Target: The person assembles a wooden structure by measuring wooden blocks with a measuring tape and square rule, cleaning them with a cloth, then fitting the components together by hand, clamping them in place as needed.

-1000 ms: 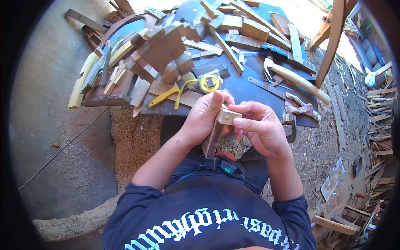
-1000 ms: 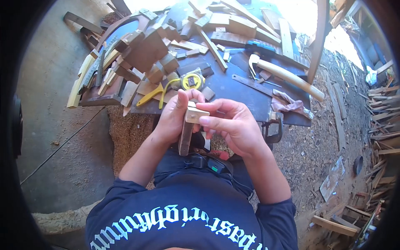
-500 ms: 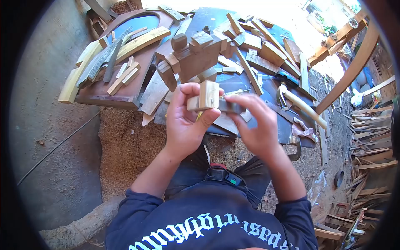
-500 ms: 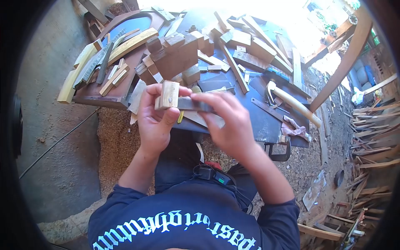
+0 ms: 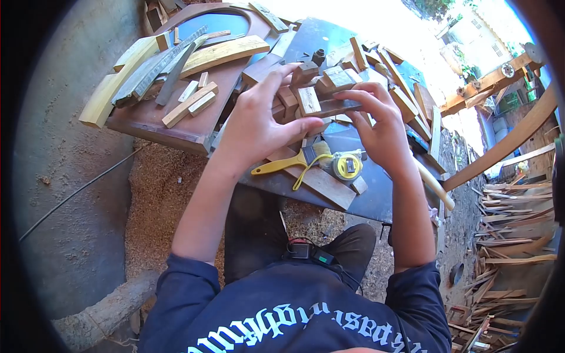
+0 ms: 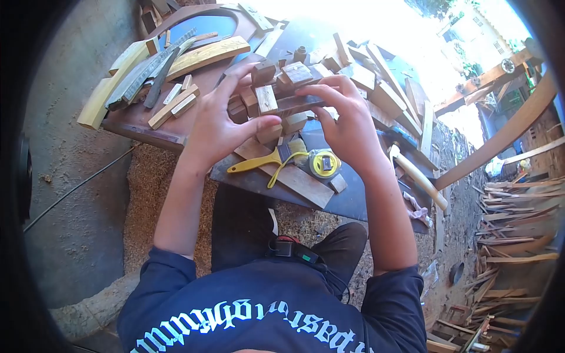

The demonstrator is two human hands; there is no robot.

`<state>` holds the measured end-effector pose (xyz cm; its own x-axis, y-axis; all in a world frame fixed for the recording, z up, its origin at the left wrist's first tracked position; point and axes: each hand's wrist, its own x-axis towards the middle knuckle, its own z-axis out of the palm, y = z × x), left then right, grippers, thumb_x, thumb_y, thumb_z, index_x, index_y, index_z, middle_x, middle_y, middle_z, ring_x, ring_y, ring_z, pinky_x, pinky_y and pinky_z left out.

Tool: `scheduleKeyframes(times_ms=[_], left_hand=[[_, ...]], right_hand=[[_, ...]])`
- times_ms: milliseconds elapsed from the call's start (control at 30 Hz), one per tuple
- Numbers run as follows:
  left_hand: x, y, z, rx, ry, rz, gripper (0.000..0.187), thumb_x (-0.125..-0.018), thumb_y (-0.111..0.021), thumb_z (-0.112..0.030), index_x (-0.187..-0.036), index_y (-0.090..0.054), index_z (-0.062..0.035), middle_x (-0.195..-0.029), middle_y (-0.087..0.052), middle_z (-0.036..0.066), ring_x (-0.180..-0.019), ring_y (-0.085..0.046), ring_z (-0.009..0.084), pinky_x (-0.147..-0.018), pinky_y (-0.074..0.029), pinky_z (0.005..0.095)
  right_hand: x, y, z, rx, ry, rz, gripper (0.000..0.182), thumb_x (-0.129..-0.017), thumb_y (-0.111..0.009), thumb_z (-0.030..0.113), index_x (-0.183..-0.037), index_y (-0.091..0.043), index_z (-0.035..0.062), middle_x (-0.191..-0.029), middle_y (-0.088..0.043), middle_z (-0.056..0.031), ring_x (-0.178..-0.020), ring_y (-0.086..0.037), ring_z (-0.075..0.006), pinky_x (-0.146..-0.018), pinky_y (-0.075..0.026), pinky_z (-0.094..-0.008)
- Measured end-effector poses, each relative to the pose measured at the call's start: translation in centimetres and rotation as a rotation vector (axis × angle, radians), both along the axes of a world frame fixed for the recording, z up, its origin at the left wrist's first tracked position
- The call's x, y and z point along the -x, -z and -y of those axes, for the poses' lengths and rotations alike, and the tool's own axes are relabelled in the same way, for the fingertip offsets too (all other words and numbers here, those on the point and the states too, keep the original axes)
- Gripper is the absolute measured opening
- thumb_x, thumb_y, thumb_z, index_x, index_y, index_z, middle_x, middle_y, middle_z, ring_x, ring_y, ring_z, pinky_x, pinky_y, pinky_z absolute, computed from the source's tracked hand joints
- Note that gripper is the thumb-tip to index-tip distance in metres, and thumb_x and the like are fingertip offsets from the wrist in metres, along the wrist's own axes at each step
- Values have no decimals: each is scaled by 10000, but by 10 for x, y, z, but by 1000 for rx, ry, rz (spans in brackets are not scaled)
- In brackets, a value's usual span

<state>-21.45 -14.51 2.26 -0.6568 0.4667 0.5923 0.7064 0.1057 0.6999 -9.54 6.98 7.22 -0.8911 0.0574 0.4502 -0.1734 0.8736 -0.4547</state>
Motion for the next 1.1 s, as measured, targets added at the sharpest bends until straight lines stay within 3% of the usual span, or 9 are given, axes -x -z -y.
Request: scheduleKeyframes(times_ms=[33,267,367,533,600,700,800,967,1100], left_hand=[[-1,-4,-3,-19,-5,-30,882,-746,-937,-512,-1407,-612,-28,-1142,-759,217,-1065,-753,376,-943,-586,439],[1,1,-12,-8,-133,1,847,-746,-924,-553,-1336,-652,-10,-1095,-766,218,-997,-768,358,-898,-603,420],[-2,-1,-13,16,-167,15,816,-741,-925,-562,-1287,-668,-12,-1054,-774,197,-962,-775,345,-856,-612,412],[-3,1,-19,-21,-192,-41,759,-732,-936,-554,-1207,-683,-18,-1022,-775,183,-939,-781,320,-818,-618,394],[-1,5,-19,-58,-150,-48,768,-767,-944,-486,-1280,-607,-24,-1041,-776,195,-981,-786,321,-829,-623,392],[-5,8,-19,-137,-89,-23,775,-825,-935,-389,-1359,-488,-47,-1100,-772,222,-1034,-786,331,-851,-629,403],[-7,20,-25,-249,-48,-47,743,-860,-923,-290,-1391,-457,-60,-1131,-749,199,-1142,-744,266,-965,-588,371],[-1,26,-22,-104,-96,-247,454,-884,-902,-225,-1189,-625,-35,-1156,-721,126,-1000,-725,252,-905,-574,379],[-1,20,-22,-101,-138,-318,522,-823,-934,-293,-1187,-633,-71,-1059,-747,150,-971,-738,358,-839,-575,434]], right_hand=[[2,-1,-3,-44,2,4,417,-848,-767,-73,-1218,-753,119,-1200,-653,-131,-1101,-679,-304,-928,-568,-408],[15,9,-10,271,40,-100,361,-865,-782,-60,-1198,-729,71,-1225,-659,-107,-1084,-710,-227,-936,-641,-349],[16,12,-11,229,107,-122,372,-865,-796,-31,-1209,-729,92,-1246,-657,-108,-1090,-710,-245,-895,-640,-359],[18,19,-23,-82,43,-228,406,-838,-848,56,-1219,-727,126,-1360,-635,-106,-1231,-640,-323,-1002,-567,-434],[16,23,-27,-175,0,-224,480,-824,-863,93,-1269,-694,153,-1445,-603,-95,-1349,-566,-347,-1119,-491,-472],[17,28,-25,-271,-23,-242,557,-813,-841,85,-1321,-617,131,-1483,-589,-86,-1421,-534,-327,-1144,-490,-463],[22,37,-31,-354,-70,-318,543,-803,-816,49,-1305,-618,110,-1459,-611,-90,-1390,-567,-318,-1136,-499,-456],[27,40,-39,-345,-104,-422,472,-820,-765,29,-1276,-666,102,-1339,-699,-72,-1264,-666,-294,-1089,-543,-433],[30,37,-46,-397,-144,-427,468,-828,-817,63,-1276,-687,105,-1355,-699,-64,-1249,-679,-281,-1081,-553,-412]])
